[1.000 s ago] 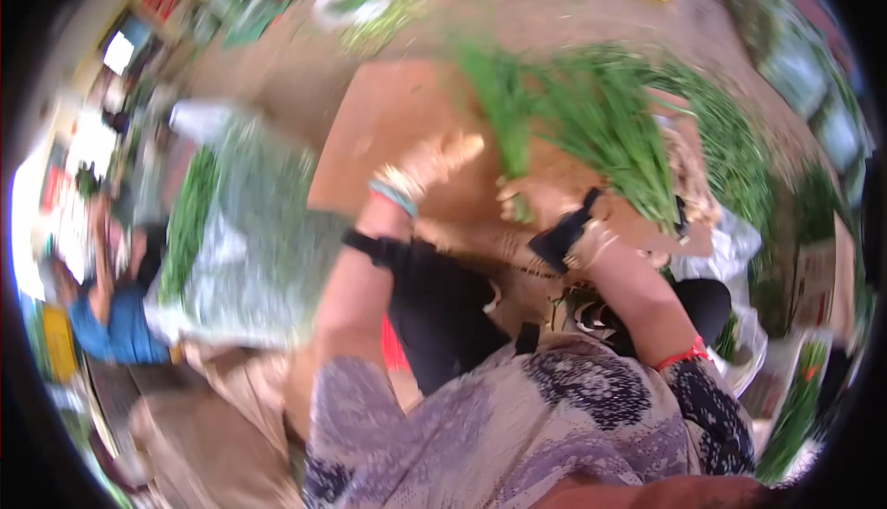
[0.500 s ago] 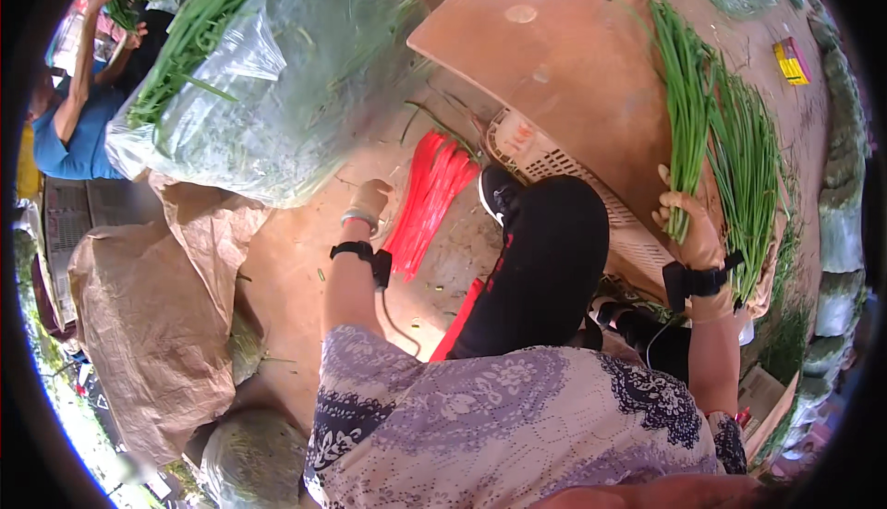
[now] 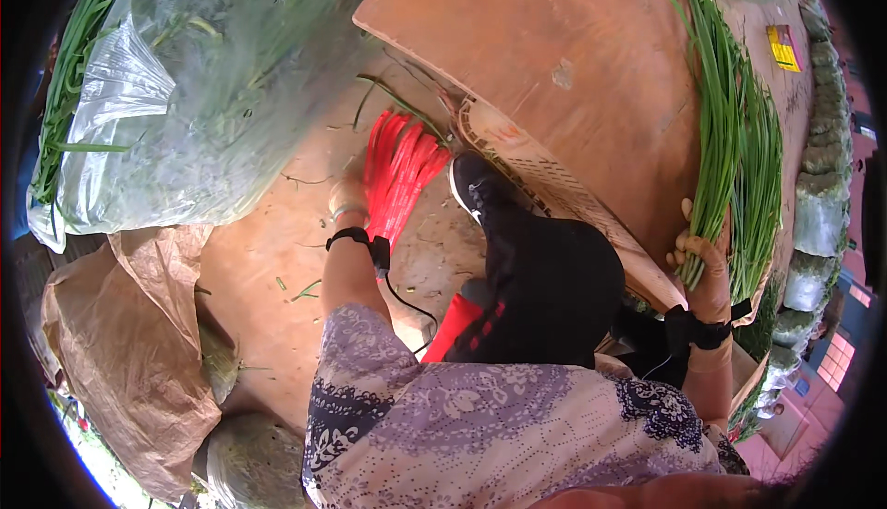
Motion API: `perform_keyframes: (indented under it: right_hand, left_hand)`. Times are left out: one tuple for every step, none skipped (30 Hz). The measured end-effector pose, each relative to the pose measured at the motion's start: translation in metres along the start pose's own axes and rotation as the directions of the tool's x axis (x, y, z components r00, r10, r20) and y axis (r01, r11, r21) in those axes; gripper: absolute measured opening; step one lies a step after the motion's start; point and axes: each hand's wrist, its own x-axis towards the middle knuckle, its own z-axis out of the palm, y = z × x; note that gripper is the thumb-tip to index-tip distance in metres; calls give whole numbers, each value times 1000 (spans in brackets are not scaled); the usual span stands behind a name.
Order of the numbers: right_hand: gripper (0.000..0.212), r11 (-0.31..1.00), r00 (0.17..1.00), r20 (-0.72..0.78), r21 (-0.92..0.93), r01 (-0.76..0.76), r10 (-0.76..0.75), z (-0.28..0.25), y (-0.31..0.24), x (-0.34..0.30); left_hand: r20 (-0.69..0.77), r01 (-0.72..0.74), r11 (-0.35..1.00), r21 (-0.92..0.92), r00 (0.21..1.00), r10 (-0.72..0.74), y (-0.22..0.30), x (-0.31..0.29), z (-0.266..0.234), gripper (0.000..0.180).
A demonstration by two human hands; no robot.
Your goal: The person sorts and cleans bunches of green onions by hand, removing damaged leaves and tying the bunches with a red ribbon before placing them into a large plastic bag.
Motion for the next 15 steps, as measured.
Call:
perform_keyframes:
  right_hand:
    - [78,1000,1000,4,-14,-12,12,-2,0,0]
    - [78,1000,1000,12,-8,-12,12,1,-1,-1]
    - [79,999,999,-21,-50,23,-24,5,-2,-1]
    - [80,994,997,-51,-90,59,-63,8,-2,-2]
    - [80,995,997,-43,-78,59,-63,7,-1,-2]
    - [75,984,999,-40,-178,-1,-6,2,-1,1]
    - [70,957,998,-54,-283,-55,41,-4,0,4]
    - [70,956,996,-89,-289,-47,22,-19,3,7]
    - [65,701,950,26,-669,247,-310,-34,6,10]
    - [63,505,892,169,-773,385,-420,-31,5,9]
    - [61,264,802,291,-839,476,-521,-31,3,7]
    - [55,241,897,219,-914,327,-385,-23,-9,-1]
    - [51,192,962,125,-966,174,-244,-20,-14,-7]
    - [43,196,961,144,-962,192,-235,-29,-14,-9]
    - [43,204,959,149,-958,200,-242,-40,-12,-9]
  left_hand:
    - [8,-60,997,49,998,59,4,-1,-1,30]
    - [1,-53,997,52,999,53,-1,2,-1,30]
    - [10,-67,992,110,998,67,-10,9,5,31]
    - [17,-81,983,167,997,79,-21,15,10,32]
    - [7,-73,982,175,997,73,-41,23,21,32]
    - [-50,-181,957,227,979,197,-69,29,27,33]
    - [-93,-296,913,282,938,333,-82,30,28,34]
    - [-111,-351,924,149,923,369,-51,17,23,30]
    - [-140,-394,919,22,909,393,-26,-4,4,27]
    - [-167,-263,963,-57,954,250,-49,-7,-1,20]
    - [-175,-144,978,-150,978,117,-59,-8,-2,13]
    - [-184,-144,979,-145,976,116,-59,-14,-9,13]
    - [-126,-161,973,-167,982,141,-59,-20,-15,8]
    - [-105,-172,969,-178,982,155,-60,-23,-19,5]
    - [-83,-179,966,-188,983,166,-64,-25,-23,3]
